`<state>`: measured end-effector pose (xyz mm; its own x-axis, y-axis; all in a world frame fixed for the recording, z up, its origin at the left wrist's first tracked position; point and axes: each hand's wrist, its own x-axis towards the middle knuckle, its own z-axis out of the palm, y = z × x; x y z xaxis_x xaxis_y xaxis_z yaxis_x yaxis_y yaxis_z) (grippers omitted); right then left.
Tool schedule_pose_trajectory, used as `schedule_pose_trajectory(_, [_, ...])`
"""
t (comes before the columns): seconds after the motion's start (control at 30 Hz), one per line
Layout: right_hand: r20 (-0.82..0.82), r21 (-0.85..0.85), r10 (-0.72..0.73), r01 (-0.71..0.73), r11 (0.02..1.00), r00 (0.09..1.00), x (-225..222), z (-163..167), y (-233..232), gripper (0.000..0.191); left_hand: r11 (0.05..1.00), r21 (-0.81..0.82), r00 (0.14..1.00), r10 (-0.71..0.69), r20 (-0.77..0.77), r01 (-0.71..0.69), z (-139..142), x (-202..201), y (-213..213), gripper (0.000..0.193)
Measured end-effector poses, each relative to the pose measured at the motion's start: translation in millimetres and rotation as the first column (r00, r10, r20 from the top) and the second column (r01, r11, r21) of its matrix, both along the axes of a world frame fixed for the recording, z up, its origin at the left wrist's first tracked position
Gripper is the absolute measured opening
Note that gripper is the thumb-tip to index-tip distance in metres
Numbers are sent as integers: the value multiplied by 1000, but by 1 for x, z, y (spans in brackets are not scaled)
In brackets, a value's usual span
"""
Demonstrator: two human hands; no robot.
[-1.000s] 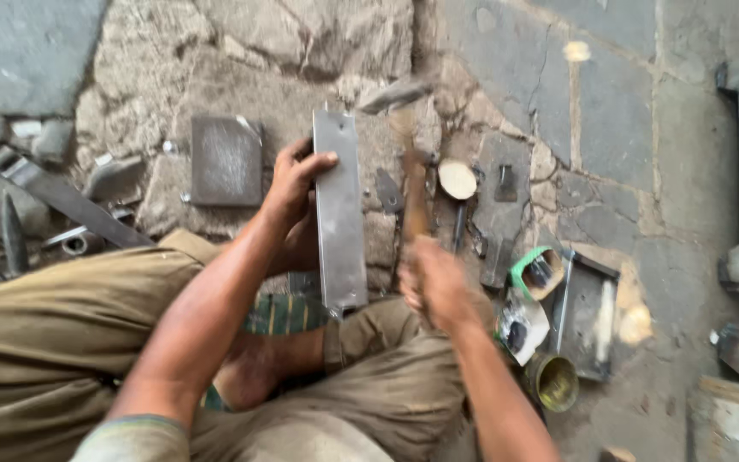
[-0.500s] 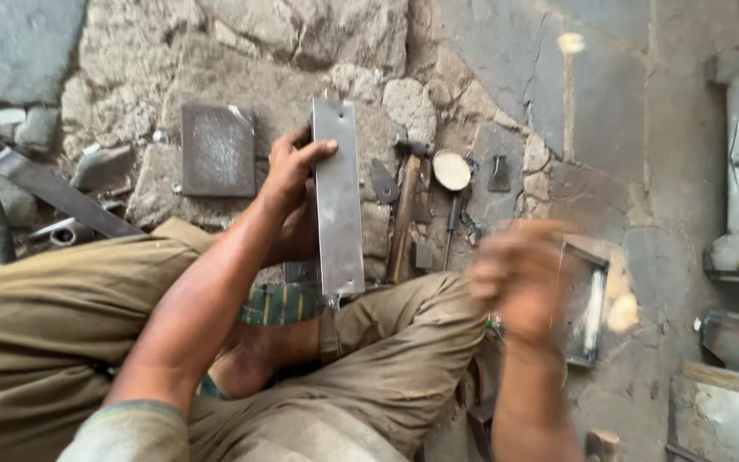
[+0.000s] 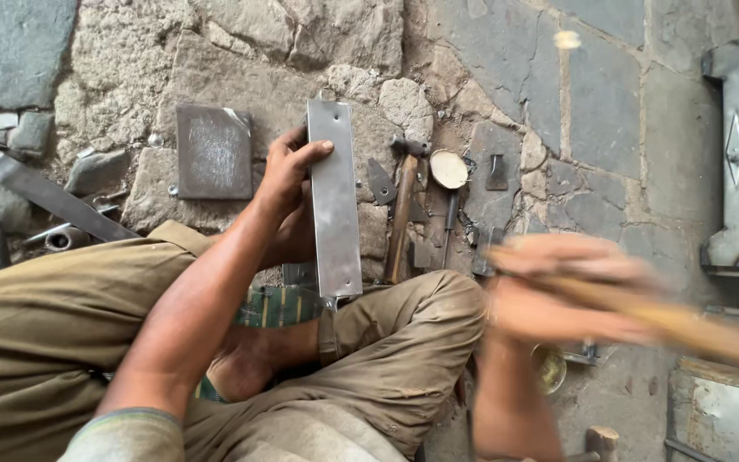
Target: The person sits on the floor and uses a hammer to drive small metal pins into a rectangular metal sheet. They repeatedly adjust the sheet and hammer the pins to secure them. The person then picks up a larger metal box and hammers its edges.
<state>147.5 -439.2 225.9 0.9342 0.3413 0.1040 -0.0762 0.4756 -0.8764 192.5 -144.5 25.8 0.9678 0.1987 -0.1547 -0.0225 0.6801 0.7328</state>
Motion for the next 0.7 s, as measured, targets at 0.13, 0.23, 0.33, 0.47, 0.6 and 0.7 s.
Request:
schedule_pose_trajectory(0.13, [-272, -863, -53, -219, 454, 961, 6, -54, 53, 29, 998, -55, 995, -45, -84, 40, 1, -2, 0, 60])
schedule_pose_trajectory(0.23, [-186, -655, -10, -117, 747, 982, 5, -31, 33, 30, 991, -128, 999, 29, -29, -32, 2, -3, -2, 62])
schedule_pose_trajectory(0.33, [-159, 127, -103, 124, 984, 982, -5, 3, 5, 21, 1000, -7, 999, -5, 37, 5, 0, 0, -3, 57])
schedule_pose_trajectory(0.47, [-278, -672, -128, -98, 734, 952, -2, -59, 21, 27, 999, -35, 999, -19, -35, 18, -9, 2, 0, 56])
schedule_pose_trajectory(0.6, [-230, -822, -172, -97, 561, 958, -6, -140, -9, 39, 999, -15, 996, -32, -81, 31, -14, 2, 2, 54])
schedule_pose_trajectory(0.7, [-205, -759, -206, -22, 651, 957, -25, -152, -46, 45, 999, -5, 997, -53, -65, 53, -12, 5, -1, 58])
